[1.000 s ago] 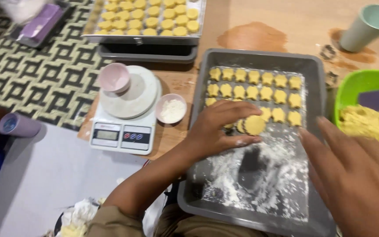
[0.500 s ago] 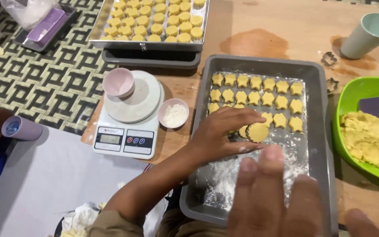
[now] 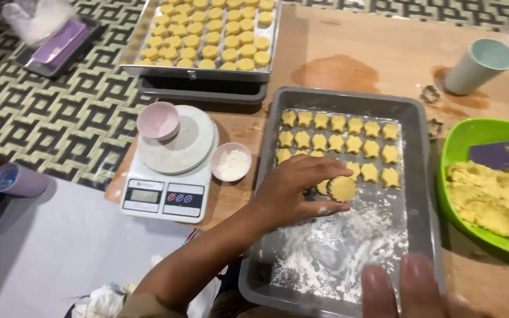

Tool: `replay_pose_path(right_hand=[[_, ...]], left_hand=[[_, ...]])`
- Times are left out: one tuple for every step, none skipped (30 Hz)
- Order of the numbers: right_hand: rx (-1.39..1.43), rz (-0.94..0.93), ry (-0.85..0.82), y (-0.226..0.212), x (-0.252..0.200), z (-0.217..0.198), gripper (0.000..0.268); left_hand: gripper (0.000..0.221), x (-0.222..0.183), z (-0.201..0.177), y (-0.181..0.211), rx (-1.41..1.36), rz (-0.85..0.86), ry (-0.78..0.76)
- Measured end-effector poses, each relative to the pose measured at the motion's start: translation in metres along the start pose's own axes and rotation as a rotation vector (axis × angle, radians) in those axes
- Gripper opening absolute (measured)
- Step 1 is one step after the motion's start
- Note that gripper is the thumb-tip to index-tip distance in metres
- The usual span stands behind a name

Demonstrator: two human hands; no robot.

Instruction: Shaping cookie dough into small balls and using a small circular mold to press them into shape on a baking tray.

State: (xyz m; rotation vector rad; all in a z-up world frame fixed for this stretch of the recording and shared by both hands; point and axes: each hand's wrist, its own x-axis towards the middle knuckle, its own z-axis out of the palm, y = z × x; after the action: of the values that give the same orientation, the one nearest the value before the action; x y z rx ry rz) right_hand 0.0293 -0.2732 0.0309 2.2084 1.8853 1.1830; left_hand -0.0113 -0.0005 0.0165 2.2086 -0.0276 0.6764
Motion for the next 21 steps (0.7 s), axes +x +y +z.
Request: replay_pose_path(right_hand=[[-0.003, -0.009, 0.001, 0.006, -0.013, 0.02, 0.041], [0.001, -0.084, 0.122, 0.012, -0.027, 0.04, 0.049], [0.009, -0.155, 0.241, 0.015, -0.04, 0.06, 0.061], [0.01, -0.158, 0.242, 0.013, -0.014, 0.036, 0.061], [0.043, -0.055, 0.103, 0.009, 0.01, 0.01, 0.049], [0.076, 0.047, -0.038, 0.007, 0.033, -0.015, 0.042], [0.063, 0.069, -0.047, -0.013, 0.047, -0.012, 0.042], [0.097, 0.226, -0.017, -0.032, 0.061, -0.008, 0.038], [0.141, 0.38, 0.017, -0.052, 0.077, -0.003, 0.035], [0.137, 0.4, 0.01, -0.044, 0.088, -0.017, 0.035], [-0.011, 0.28, -0.059, -0.036, 0.101, -0.029, 0.038], [-0.159, 0.158, -0.126, -0.028, 0.114, -0.042, 0.041], [-0.159, 0.155, -0.119, -0.014, 0.119, -0.045, 0.041], [-0.145, 0.02, -0.12, 0.001, 0.124, -0.049, 0.032], [-0.141, -0.102, -0.14, 0.016, 0.127, -0.054, 0.026], [-0.151, -0.095, -0.152, 0.029, 0.121, -0.042, 0.026], [0.113, -0.107, -0.481, 0.043, 0.118, -0.031, 0.05], [0.376, -0.093, -0.807, 0.056, 0.114, -0.02, 0.077], [0.369, -0.095, -0.806, 0.069, 0.121, -0.021, 0.077], [0.394, 0.085, -0.464, 0.081, 0.128, -0.023, 0.056], [0.399, 0.264, -0.119, 0.094, 0.135, -0.025, 0.038]], left_hand=[[0.05, 0.001, 0.0, 0.001, -0.002, 0.001, 0.01], [0.051, 0.001, 0.0, 0.001, -0.005, -0.009, -0.004], [0.051, 0.001, -0.001, 0.002, -0.006, -0.019, -0.024], [0.051, -0.001, 0.0, -0.002, -0.006, -0.019, -0.021], [0.052, 0.0, 0.003, -0.005, 0.001, -0.011, -0.023], [0.052, 0.002, 0.007, -0.008, 0.008, -0.003, -0.025], [0.052, 0.005, 0.006, -0.005, -0.002, 0.012, -0.046], [0.052, 0.007, 0.006, -0.002, -0.004, 0.023, -0.017], [0.052, 0.006, 0.004, 0.001, -0.001, 0.024, 0.012], [0.052, 0.008, 0.005, 0.001, -0.006, 0.029, -0.009], [0.054, 0.006, 0.004, 0.001, -0.025, 0.015, -0.011], [0.056, 0.004, 0.002, 0.001, -0.044, 0.001, -0.013], [0.056, 0.003, 0.001, 0.0, -0.039, 0.002, -0.007], [0.055, 0.003, 0.0, 0.0, -0.031, -0.003, 0.008], [0.054, 0.004, 0.004, 0.001, -0.041, -0.002, 0.008], [0.054, 0.004, 0.006, -0.001, -0.055, 0.007, 0.0], [0.054, 0.004, 0.006, -0.003, -0.043, -0.002, -0.001], [0.054, 0.003, 0.005, -0.005, -0.03, -0.01, -0.002], [0.054, 0.004, 0.005, -0.004, -0.032, -0.006, 0.004], [0.055, 0.005, 0.004, -0.003, -0.016, -0.016, 0.009], [0.057, 0.006, 0.003, -0.002, 0.001, -0.025, 0.014]])
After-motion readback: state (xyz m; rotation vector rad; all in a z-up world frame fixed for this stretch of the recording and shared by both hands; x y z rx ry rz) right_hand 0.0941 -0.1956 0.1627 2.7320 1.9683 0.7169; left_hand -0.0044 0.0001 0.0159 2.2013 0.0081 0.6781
